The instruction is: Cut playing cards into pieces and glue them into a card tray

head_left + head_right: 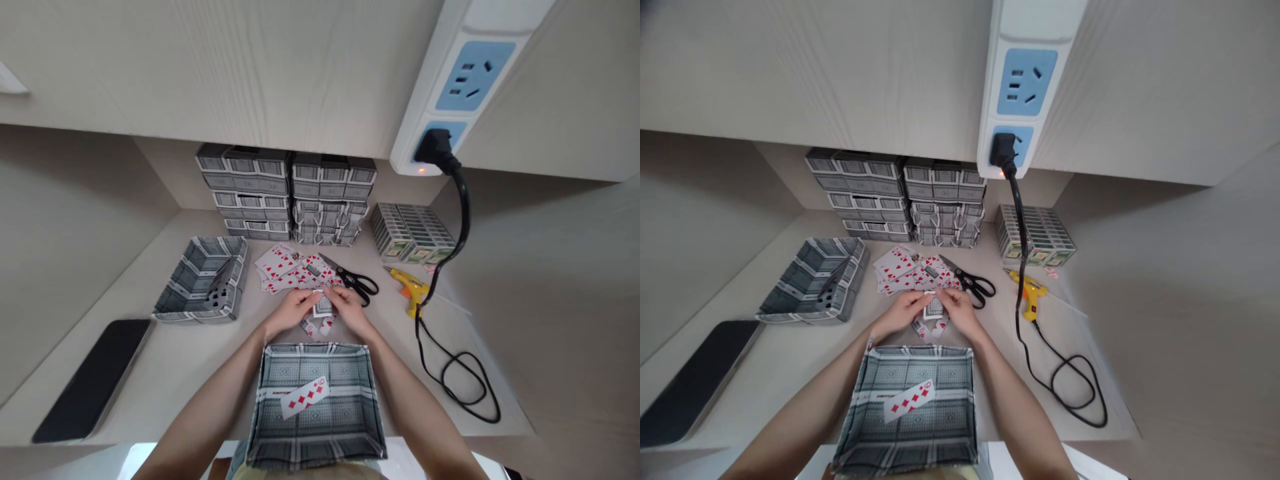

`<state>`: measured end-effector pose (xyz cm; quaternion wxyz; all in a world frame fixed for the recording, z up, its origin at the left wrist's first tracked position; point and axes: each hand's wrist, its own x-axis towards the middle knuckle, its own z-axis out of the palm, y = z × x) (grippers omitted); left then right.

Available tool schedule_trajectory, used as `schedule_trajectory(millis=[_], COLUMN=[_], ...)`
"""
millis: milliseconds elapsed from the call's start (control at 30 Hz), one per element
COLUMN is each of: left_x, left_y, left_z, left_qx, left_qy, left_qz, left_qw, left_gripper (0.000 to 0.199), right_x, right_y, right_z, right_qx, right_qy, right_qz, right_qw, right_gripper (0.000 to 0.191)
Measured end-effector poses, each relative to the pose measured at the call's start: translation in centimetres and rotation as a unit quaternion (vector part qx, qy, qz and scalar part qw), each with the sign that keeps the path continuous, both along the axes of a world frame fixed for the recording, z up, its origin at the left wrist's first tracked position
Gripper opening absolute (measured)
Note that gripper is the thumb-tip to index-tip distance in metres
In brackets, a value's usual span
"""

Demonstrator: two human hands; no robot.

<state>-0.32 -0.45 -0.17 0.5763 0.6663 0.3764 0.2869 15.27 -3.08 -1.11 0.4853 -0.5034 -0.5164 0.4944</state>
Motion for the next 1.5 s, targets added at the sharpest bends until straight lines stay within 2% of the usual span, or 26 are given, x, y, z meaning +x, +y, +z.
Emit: schedule_trajectory(millis=[100, 200, 267, 633, 833, 1067, 1300, 1500], left_x=[0.0, 0.1, 0.1, 0.2, 0.1, -0.1, -0.1, 0.0], left_y=[0.0, 0.1, 0.1, 0.1, 0.3, 0.4, 0.3, 0.3], left_z=[0.1, 0.2, 0.2, -0.2, -0.7, -0.8, -0.5, -0.5], left_qx=[-0.008, -0.019, -0.022, -0.011, -0.004, 0.015, 0.033, 0.072], left_qy=[-0.016, -0.039, -0.054, -0.054, -0.025, 0.001, 0.01, 0.024], left_qz=[0.01, -0.007, -0.019, -0.015, -0.005, 0.018, 0.025, 0.046], left_qw=[1.0, 0.999, 0.998, 0.998, 1.0, 1.0, 0.999, 0.996], left_gripper=[0.042, 0.041, 0.041, 0.041, 0.041, 0.044, 0.042, 0.04], right_x=[-0.1, -0.2, -0.2, -0.3, -0.2, -0.2, -0.4, -0.8], right_y=[-0.1, -0.1, -0.1, -0.1, -0.2, -0.5, -0.4, -0.5], right_z=[0.4, 0.5, 0.5, 0.4, 0.8, 0.3, -0.2, 0.1], right_qx=[-0.009, -0.044, -0.057, -0.08, -0.095, -0.199, -0.17, -0.17], right_qy=[0.005, 0.022, 0.031, 0.046, 0.092, 0.172, 0.151, 0.089], right_qz=[0.032, 0.091, 0.107, 0.1, 0.093, 0.2, 0.176, 0.12], right_qw=[0.999, 0.995, 0.992, 0.991, 0.987, 0.944, 0.958, 0.974], right_gripper=[0.039, 0.044, 0.046, 0.045, 0.045, 0.046, 0.041, 0.041])
